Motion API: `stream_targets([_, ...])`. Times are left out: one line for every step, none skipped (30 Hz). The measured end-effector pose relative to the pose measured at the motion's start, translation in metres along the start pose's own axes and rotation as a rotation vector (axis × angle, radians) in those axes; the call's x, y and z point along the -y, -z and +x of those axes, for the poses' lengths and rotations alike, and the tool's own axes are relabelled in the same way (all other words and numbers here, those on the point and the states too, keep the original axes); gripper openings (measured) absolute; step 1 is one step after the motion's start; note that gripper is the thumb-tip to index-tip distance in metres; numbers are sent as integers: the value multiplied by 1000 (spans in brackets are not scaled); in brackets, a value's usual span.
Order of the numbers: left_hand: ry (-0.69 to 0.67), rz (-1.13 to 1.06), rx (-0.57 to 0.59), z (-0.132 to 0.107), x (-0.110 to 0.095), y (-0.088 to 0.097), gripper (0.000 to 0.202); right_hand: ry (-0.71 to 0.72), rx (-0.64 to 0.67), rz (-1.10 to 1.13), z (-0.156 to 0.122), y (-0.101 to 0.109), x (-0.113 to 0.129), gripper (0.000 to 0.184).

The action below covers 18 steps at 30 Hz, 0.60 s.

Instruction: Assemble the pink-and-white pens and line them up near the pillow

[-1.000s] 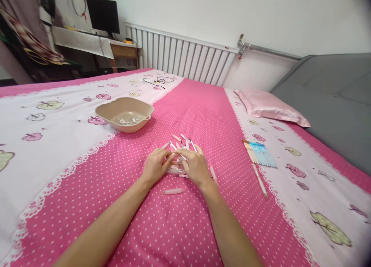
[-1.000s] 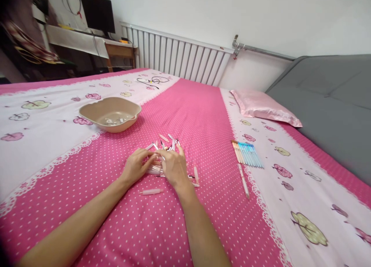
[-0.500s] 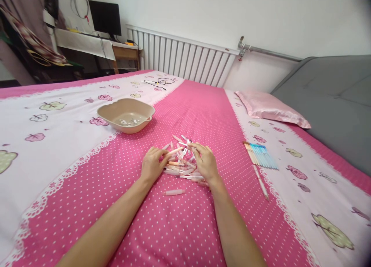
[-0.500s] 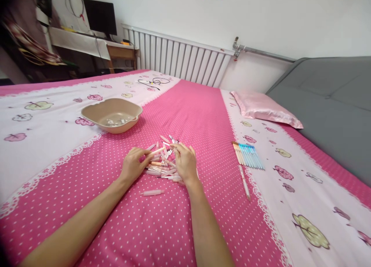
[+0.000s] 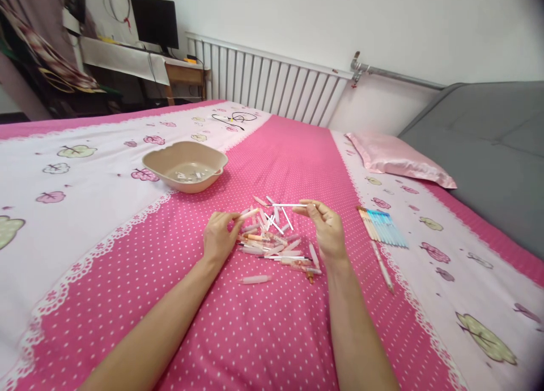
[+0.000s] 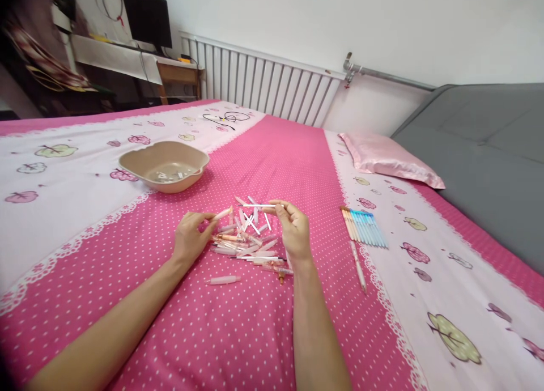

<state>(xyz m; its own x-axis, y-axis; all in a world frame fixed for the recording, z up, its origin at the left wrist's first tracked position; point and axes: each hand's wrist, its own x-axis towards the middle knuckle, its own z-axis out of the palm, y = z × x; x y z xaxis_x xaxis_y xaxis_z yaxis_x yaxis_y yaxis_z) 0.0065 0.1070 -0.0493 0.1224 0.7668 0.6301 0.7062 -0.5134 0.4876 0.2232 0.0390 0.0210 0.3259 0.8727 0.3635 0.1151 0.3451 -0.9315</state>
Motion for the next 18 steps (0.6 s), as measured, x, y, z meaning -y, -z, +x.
stream_targets([0,-1,2,0,0,0,15,19,2,-15,0,-1,0,21])
stream_targets([-1,-3,3,0,-1,0,15,39,5,-31,0,-2,-1,21])
stream_targets([-3,-5,4,0,-1,0,15,55,7,-45,0,-3,-2,22])
stream_targets([-2,-6,6,1,-1,0,15,69,6,-57,0,-3,-4,22])
stream_targets([0,-8,8,1,-1,0,14,78,5,-67,0,-3,-5,23])
stream_targets([2,-9,12,1,-1,0,14,85,3,-75,0,-4,-7,23])
stream_targets([3,-10,13,0,-1,0,14,89,1,-84,0,-4,-8,24])
stream_targets([3,-11,13,0,0,0,14,90,-2,-93,0,-4,-9,24])
stream_targets([-2,-14,12,0,0,0,14,91,-5,-102,0,-4,-9,25])
stream_targets([-8,-16,10,0,0,0,14,91,-8,-112,0,-4,-9,26])
stream_targets([-14,-20,7,0,0,0,13,92,-9,-122,0,-4,-9,26])
stream_targets([-21,-24,5,0,0,0,14,92,-10,-134,0,-4,-9,27])
stream_targets([-28,-28,4,0,0,0,14,91,-9,-148,0,-4,-9,28])
stream_targets([-33,-32,3,0,1,0,14,90,-7,-163,-1,-5,-9,29])
stream_targets([-39,-36,3,0,1,0,14,89,-5,-176,-1,-5,-10,30])
stream_targets([-43,-37,3,0,1,0,14,87,-1,-187,-2,-5,-10,30])
stream_targets([-46,-37,4,0,1,0,13,86,3,-192,-2,-5,-11,30])
stream_targets([-48,-37,6,0,1,0,13,87,8,-192,-2,-5,-12,30])
